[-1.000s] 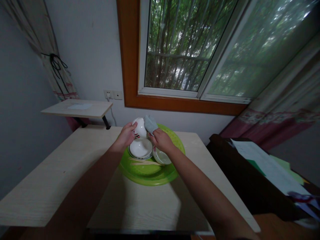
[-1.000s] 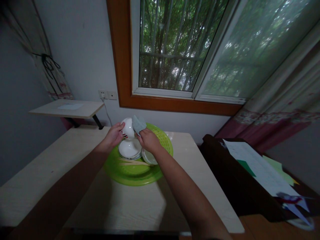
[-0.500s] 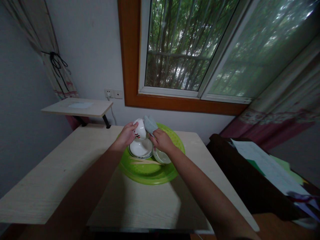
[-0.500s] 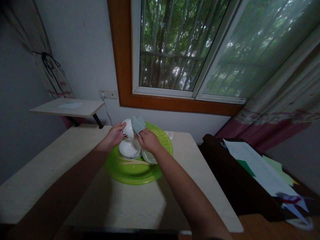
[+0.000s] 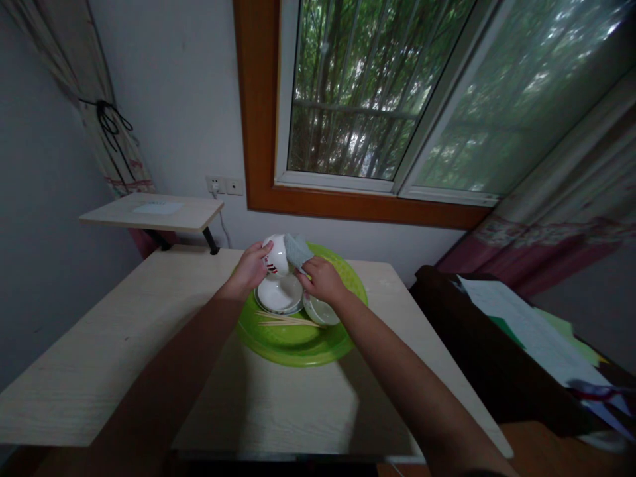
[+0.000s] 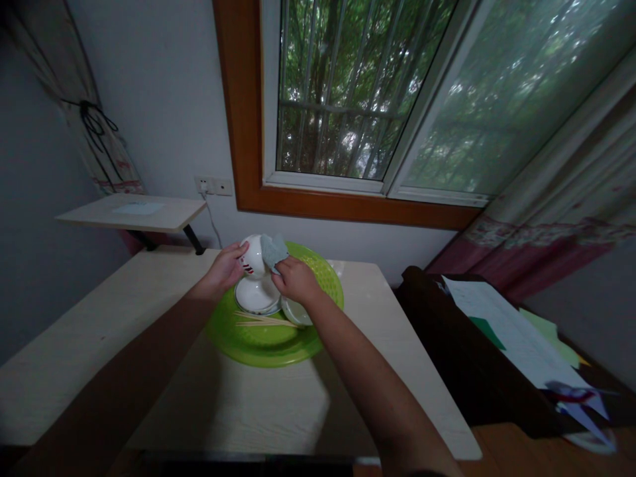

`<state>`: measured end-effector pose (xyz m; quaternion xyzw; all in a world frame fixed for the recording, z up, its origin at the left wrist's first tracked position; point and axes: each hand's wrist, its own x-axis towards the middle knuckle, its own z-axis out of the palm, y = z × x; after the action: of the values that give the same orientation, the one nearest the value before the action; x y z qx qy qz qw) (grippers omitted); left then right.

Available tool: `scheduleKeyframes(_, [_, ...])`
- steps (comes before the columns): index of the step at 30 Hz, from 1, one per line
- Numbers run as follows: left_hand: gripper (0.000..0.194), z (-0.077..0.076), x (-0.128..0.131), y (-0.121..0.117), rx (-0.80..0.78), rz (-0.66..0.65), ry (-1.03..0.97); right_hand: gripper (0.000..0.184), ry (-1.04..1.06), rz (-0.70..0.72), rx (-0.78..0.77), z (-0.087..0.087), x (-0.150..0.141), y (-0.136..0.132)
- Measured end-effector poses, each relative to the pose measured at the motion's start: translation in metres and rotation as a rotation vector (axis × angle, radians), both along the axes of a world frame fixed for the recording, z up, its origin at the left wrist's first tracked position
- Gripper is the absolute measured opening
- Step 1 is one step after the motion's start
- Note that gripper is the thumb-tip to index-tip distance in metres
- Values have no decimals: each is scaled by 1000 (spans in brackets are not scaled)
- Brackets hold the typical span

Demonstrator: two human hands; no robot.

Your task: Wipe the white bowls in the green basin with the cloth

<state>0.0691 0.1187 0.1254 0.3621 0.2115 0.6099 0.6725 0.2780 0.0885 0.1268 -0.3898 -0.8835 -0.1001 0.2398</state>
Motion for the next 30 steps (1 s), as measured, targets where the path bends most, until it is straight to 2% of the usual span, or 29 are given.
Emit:
scheduleKeyframes(3, [27,-1,1,-1,-10,-23,18,21,16,-41,-18,3,-3,0])
scheduleKeyframes(8, [32,-4,-2,3,10,27,11,23,16,-138,-40,5,-4,1])
scheduleKeyframes(14, [28,-3,-3,3,-20,79,-6,21,-6,-15,-2,-1,0,0])
scheduleKeyframes(18, [27,-3,-1,1,7,-4,14,17,24,64,-9,0,-1,-1])
scheduleKeyframes(21, [27,-2,0,-1,5,-53,18,22,62,18,-6,1,-4,0])
scheduleKeyframes(26, [26,1,-1,-1,-4,43,-13,27,52,-103,-18,2,-4,2])
scheduleKeyframes(30, [25,-1,-5,4,-26,118,-28,23,-4,-72,-15,2,-1,-1])
